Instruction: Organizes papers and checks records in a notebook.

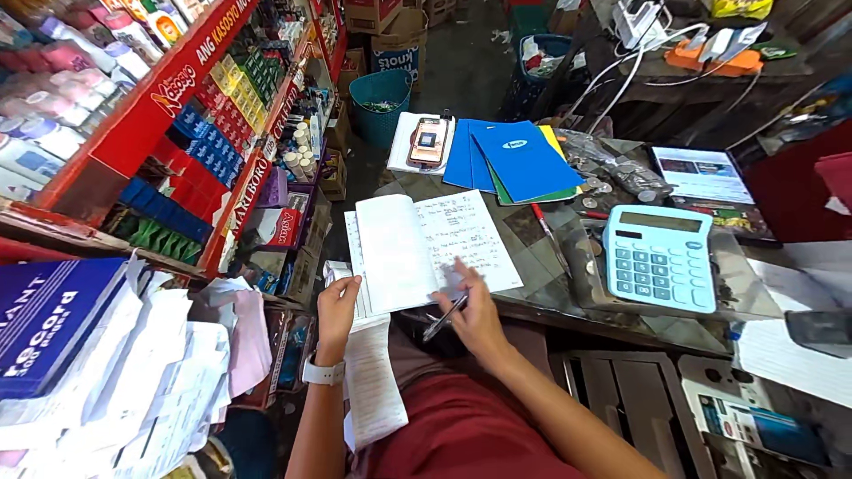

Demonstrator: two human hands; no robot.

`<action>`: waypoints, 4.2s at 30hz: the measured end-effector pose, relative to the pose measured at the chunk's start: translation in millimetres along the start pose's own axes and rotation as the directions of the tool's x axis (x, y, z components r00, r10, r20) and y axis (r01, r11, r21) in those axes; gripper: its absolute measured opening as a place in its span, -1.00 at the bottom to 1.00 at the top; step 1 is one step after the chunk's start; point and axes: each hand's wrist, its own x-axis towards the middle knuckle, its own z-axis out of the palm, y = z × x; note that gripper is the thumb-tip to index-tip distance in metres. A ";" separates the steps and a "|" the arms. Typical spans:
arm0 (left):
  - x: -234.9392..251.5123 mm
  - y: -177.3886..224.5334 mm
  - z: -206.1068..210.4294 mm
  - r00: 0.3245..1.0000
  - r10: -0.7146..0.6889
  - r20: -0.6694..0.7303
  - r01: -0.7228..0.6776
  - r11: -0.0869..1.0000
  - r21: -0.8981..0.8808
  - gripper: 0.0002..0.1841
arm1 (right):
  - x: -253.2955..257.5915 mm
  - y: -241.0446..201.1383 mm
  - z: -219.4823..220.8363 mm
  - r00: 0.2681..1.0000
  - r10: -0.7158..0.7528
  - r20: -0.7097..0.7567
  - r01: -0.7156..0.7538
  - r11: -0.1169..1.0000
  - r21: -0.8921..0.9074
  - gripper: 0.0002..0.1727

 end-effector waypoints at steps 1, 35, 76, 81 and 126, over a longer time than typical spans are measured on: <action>-0.1 1.0 -0.5 1.000 -0.011 0.000 0.011 1.000 -0.004 -0.78 | -3.0 10.4 -7.2 0.997 0.071 -0.031 -0.074 0.991 -0.109 -0.41; 1.0 6.3 -1.2 0.999 -0.023 -0.040 0.023 1.000 0.009 -0.63 | -11.6 20.3 -9.3 0.993 0.085 -0.086 -0.101 0.972 -0.210 -0.44; -0.7 5.2 1.2 1.000 0.016 -0.007 -0.015 0.993 0.117 -0.76 | -15.2 40.5 -13.2 0.977 0.184 -0.108 -0.213 0.864 -0.457 -0.35; 0.5 5.6 0.8 1.000 0.020 0.005 -0.020 0.991 0.134 -0.74 | -15.1 39.5 -14.2 0.977 0.186 -0.108 -0.215 0.863 -0.457 -0.35; -0.5 2.2 0.2 1.000 0.027 -0.003 -0.027 0.992 0.122 -0.75 | -15.8 39.7 -11.9 0.976 0.177 -0.124 -0.214 0.864 -0.455 -0.39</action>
